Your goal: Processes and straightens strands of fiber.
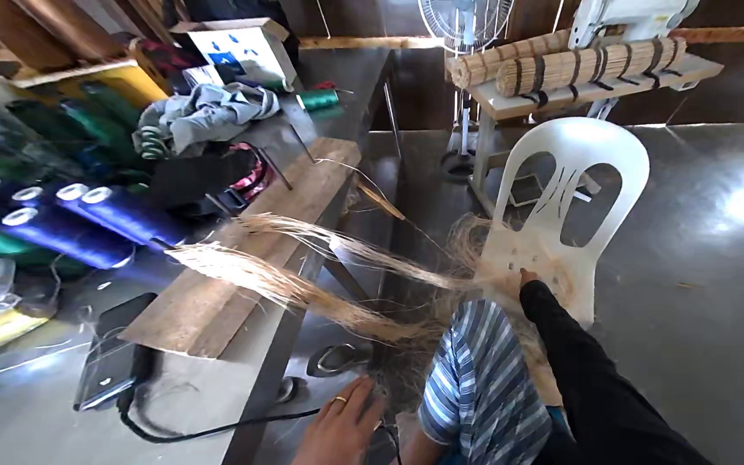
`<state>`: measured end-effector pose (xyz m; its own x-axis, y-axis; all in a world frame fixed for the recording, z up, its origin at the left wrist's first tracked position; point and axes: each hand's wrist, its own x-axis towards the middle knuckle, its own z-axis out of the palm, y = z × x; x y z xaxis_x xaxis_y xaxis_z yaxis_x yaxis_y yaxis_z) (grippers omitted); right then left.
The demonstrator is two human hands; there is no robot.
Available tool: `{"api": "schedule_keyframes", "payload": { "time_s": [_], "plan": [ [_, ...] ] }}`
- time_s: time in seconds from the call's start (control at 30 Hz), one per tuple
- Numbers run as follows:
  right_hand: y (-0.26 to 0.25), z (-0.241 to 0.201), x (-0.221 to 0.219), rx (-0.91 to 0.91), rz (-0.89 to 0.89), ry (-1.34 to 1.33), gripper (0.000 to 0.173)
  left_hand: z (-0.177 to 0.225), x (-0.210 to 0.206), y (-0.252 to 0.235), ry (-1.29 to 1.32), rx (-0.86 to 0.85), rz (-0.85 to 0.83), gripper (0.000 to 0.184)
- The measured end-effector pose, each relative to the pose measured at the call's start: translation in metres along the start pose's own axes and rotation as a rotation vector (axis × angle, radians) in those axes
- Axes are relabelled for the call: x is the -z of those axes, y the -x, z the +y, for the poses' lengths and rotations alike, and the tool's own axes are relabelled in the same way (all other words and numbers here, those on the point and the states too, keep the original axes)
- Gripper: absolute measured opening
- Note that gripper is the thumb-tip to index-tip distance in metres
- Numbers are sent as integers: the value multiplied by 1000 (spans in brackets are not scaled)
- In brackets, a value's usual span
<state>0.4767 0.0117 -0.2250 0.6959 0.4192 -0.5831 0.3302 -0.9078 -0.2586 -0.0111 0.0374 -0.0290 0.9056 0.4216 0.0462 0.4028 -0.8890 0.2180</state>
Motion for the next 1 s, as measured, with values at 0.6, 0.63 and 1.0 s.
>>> {"api": "schedule_keyframes", "payload": {
  "time_s": [0.6, 0.63, 1.0],
  "plan": [
    [244, -186, 82, 591, 160, 263, 66, -41, 70, 6, 231, 293, 644, 22],
    [262, -200, 78, 672, 153, 300, 59, -45, 74, 8, 269, 339, 662, 21],
    [335, -340, -17, 1001, 155, -100, 90, -67, 86, 12, 432, 584, 691, 18]
  ]
}}
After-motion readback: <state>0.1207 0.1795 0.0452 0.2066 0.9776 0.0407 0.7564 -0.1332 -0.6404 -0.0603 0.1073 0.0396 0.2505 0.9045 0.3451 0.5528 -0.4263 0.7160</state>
